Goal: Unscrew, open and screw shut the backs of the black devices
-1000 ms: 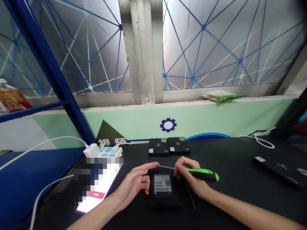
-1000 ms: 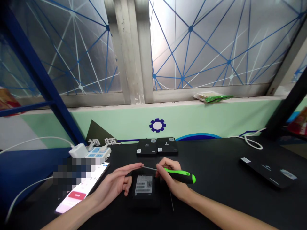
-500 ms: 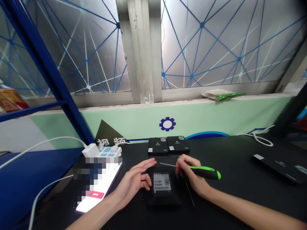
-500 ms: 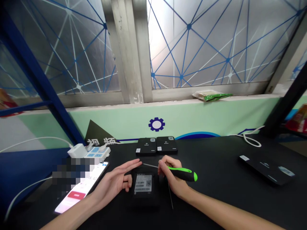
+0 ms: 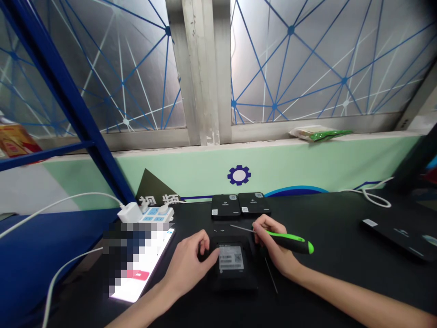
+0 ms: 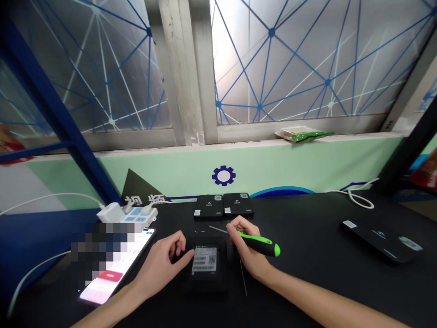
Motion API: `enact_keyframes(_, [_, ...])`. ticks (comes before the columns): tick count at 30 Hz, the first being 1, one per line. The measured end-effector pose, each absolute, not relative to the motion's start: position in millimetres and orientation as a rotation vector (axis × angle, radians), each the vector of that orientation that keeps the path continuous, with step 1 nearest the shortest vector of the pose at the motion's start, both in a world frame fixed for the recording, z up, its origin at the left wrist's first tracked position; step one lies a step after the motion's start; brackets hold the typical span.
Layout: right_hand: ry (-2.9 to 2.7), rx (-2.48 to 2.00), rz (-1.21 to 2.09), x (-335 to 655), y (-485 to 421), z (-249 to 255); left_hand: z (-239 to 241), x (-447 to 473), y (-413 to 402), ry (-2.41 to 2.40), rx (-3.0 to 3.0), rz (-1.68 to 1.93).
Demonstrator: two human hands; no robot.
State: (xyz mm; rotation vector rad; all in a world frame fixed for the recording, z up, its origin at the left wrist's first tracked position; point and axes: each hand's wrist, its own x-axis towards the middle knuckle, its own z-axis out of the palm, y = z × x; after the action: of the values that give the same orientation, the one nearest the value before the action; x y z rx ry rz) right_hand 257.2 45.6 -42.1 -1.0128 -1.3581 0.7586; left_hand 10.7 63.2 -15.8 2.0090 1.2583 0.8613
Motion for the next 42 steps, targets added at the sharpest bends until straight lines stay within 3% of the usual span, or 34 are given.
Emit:
enact_keyframes(8, [-1.393,-1.081,0.649,256.0,45.2,-37.3,-21.7,8.2,64.0,1.296,2.152,0.834])
enact_keyframes(18, [-1.375,-0.81,0.81,271.0,41.4,-36.9,-21.3,4.5,65.8,1.272,2.161,0.775])
enact_keyframes(31, [-1.54,-0.868,0.311,281.6,31.5,-10.5,-16.2,6.4,65.4,1.17,2.221,0.819])
enact_keyframes(36, [-1.132,-0.695,0.528,279.3,31.4,-9.5,-15.7,7.9,61.3,1.153,2.415,0.77])
enact_keyframes(42, [-1.033,-0.874,0.891,288.2,48.1,-15.3,-9.7,6.0,55.0,1.042,2.709,0.561])
